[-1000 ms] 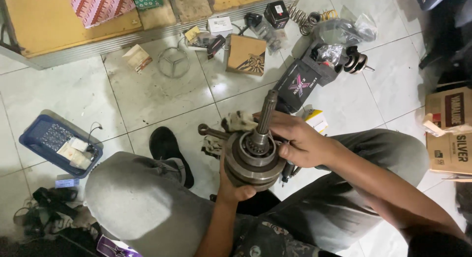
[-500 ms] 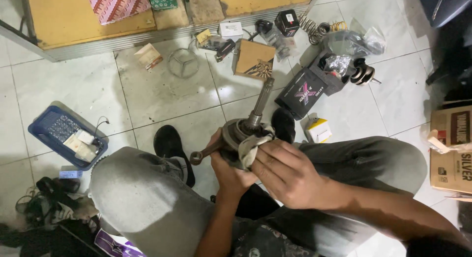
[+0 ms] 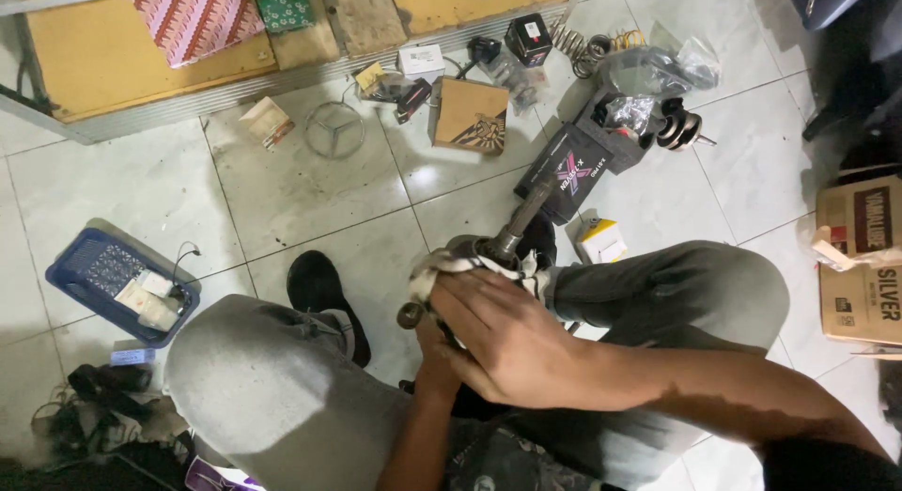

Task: Cleaning and lubricating a motorcycle crankshaft using a rag and a brush.

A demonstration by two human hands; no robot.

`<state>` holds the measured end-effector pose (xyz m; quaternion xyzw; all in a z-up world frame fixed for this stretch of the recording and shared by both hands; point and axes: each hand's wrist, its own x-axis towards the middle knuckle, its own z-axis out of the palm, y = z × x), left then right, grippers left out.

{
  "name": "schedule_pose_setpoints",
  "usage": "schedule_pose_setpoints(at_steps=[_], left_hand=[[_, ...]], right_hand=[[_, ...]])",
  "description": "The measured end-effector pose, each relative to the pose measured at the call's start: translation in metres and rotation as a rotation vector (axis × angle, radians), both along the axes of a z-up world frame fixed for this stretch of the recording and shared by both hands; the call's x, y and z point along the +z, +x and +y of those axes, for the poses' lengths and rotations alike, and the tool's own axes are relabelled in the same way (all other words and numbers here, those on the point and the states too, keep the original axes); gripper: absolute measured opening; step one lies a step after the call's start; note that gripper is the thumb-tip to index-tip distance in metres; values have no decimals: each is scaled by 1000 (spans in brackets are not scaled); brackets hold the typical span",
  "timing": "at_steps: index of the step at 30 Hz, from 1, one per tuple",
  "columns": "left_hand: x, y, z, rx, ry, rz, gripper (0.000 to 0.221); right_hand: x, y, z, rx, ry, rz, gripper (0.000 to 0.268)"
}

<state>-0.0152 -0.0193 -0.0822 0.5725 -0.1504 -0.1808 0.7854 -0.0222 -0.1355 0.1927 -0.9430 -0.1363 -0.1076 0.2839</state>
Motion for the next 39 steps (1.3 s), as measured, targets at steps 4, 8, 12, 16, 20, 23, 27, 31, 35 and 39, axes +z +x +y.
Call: schedule_pose_setpoints(at_steps=[4,8,12,16,20,23,27,31,35,39], left_hand=[[117,27,-8,88,-110,-40,79],[150,27,5,143,-176,-67,110],[156,26,11,147,-61,-47,118],[138,20,8,128,-26,-120,118],[141,20,12,-21,-42,-140,119],[152,21,13,-209,-157,-13,123],[156,20,15,-246,-280,125,124],[131,22,14,-61,-273,85,115],[103,26,18,15,-276,62,102],[99,26,23,8,-459,193,97]], right_hand=[[-41,-28,-37,200,148,-163,35],[-67,-44,-58,176,260,-288,28],[-65,-38,-56,-105,304,-116,29],[-45,-12,-63,34,327,-105,57],[-73,-9,-91,2,327,61,72],[-58,3,-93,176,605,494,89],[-14,16,-84,414,693,354,83],[-8,5,-94,312,346,269,70],[-36,-12,-132,114,378,346,36],[-23,1,-146,-160,1421,294,31]])
